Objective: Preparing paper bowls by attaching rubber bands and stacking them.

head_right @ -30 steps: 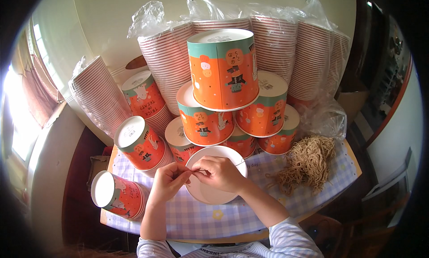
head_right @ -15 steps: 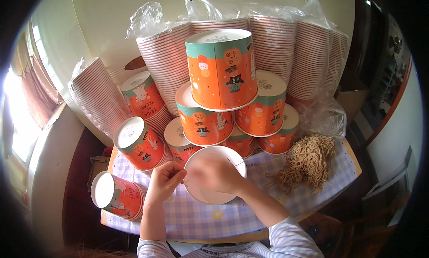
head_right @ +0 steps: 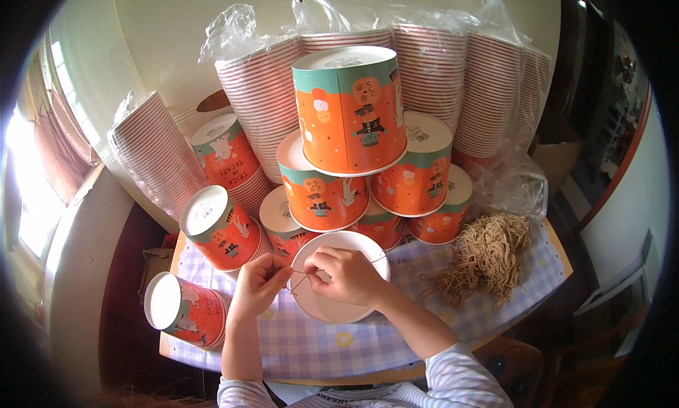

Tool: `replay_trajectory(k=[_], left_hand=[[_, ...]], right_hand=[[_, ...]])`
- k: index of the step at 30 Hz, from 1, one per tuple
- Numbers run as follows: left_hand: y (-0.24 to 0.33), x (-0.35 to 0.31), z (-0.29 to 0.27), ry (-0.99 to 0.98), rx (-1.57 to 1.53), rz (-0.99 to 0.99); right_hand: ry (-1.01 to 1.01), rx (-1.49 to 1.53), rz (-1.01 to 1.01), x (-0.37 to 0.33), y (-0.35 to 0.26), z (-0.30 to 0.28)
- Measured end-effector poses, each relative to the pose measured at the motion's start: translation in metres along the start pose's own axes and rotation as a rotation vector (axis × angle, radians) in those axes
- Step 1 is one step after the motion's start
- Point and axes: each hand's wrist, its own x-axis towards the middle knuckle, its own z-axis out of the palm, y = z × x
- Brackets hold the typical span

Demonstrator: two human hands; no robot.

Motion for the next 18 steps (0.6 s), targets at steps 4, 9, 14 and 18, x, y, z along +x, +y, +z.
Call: replay_trajectory(k=[4,9,14,18], left_hand=[[0.0,0.0,0.001,-0.038,0.086,0.057],[0.01,-0.001,0.004,-0.101,0.141,0.012],[0.003,0.001,0.002,-0.113,0.078,0.008],[0.003,0.004,0.001,-0.171,0.051,0.076]], right_hand=[[-0.01,0.051,0.002,0.0,0.001,-0.001],[-0.017,0.135,0.056,0.001,-0.004,-0.003],[-0.081,0.236,0.154,0.002,-0.009,-0.014],[-0.112,0.288,0.134,-0.002,0.002,-0.015]])
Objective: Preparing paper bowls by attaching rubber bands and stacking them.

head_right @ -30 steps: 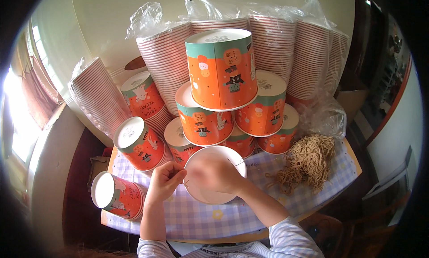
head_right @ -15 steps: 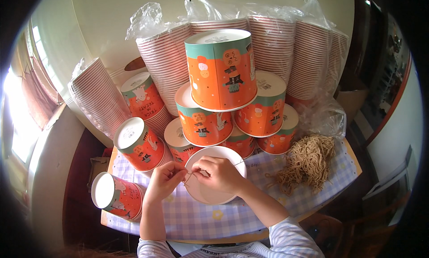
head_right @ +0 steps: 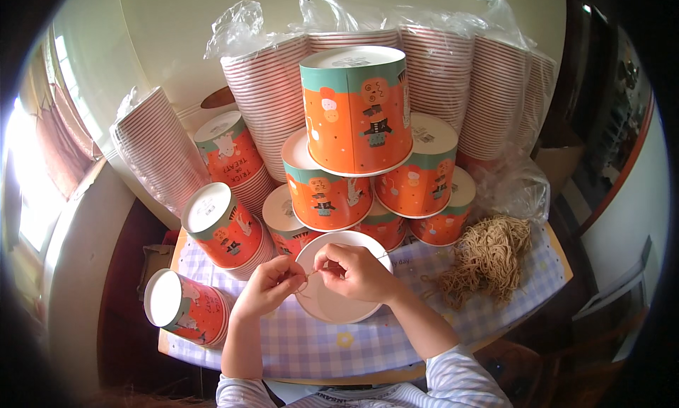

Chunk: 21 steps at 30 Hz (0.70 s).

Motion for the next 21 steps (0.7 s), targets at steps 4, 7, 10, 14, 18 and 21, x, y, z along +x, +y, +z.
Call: replay_trajectory(k=[4,7,10,14,18,21], left_hand=[[-0.003,0.0,-0.002,-0.121,-0.046,-0.062],[-0.016,0.0,0.003,-0.096,-0.222,-0.014],[-0.009,0.001,0.002,-0.131,-0.293,-0.074],[-0.008,0.001,0.001,-0.167,-0.325,-0.064],[-0.008,0.001,0.001,-0.166,-0.337,-0.097],[-0.006,0.0,0.0,-0.153,-0.372,-0.119]], right_hand=[[-0.025,-0.019,-0.016,0.0,0.002,-0.002],[-0.019,-0.018,0.021,0.003,-0.001,-0.001],[-0.041,-0.04,-0.01,0.005,-0.007,-0.005],[-0.038,-0.057,-0.098,0.005,-0.003,-0.006],[-0.038,-0.046,-0.101,0.004,-0.002,-0.004],[-0.024,-0.009,-0.068,0.004,-0.006,-0.001]])
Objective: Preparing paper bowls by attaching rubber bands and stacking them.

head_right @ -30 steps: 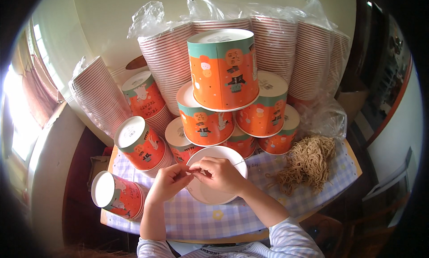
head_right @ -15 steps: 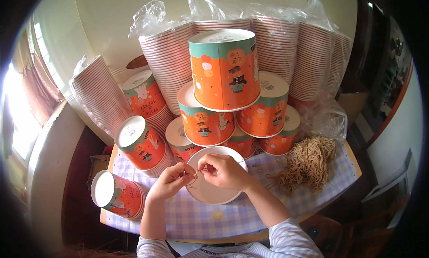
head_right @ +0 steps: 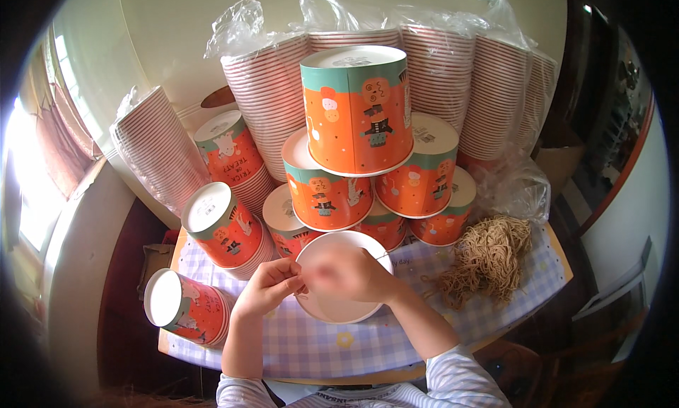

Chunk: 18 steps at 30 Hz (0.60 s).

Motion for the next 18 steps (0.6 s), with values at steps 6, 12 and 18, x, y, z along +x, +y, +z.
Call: replay_trajectory(k=[6,12,18], left_hand=[[0.004,0.0,0.004,0.0,-0.043,-0.011],[0.003,0.001,0.008,0.069,0.016,0.007],[0.003,0.001,0.01,0.132,0.094,0.036]], right_hand=[[-0.008,-0.025,-0.002,0.0,0.003,0.0],[0.021,-0.03,0.034,-0.001,0.004,0.004],[0.041,-0.127,0.028,-0.002,0.005,0.007]])
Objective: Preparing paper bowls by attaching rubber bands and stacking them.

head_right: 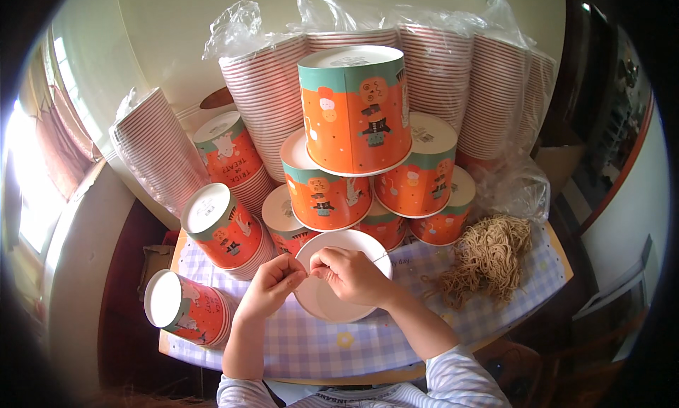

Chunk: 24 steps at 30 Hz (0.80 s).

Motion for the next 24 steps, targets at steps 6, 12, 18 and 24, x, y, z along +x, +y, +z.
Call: replay_trajectory(k=[6,12,18,24], left_hand=[[-0.003,0.0,0.001,0.019,-0.013,-0.003],[-0.003,0.001,0.001,0.039,0.027,0.019],[-0.002,0.001,-0.007,0.026,0.156,0.1],[0.001,0.001,-0.002,0.057,0.346,0.221]], right_hand=[[-0.008,0.0,0.015,0.0,-0.002,0.002],[-0.028,0.027,0.03,0.0,-0.002,0.002],[-0.03,0.075,0.078,0.0,-0.003,-0.003],[-0.031,0.072,0.059,-0.001,-0.004,-0.001]])
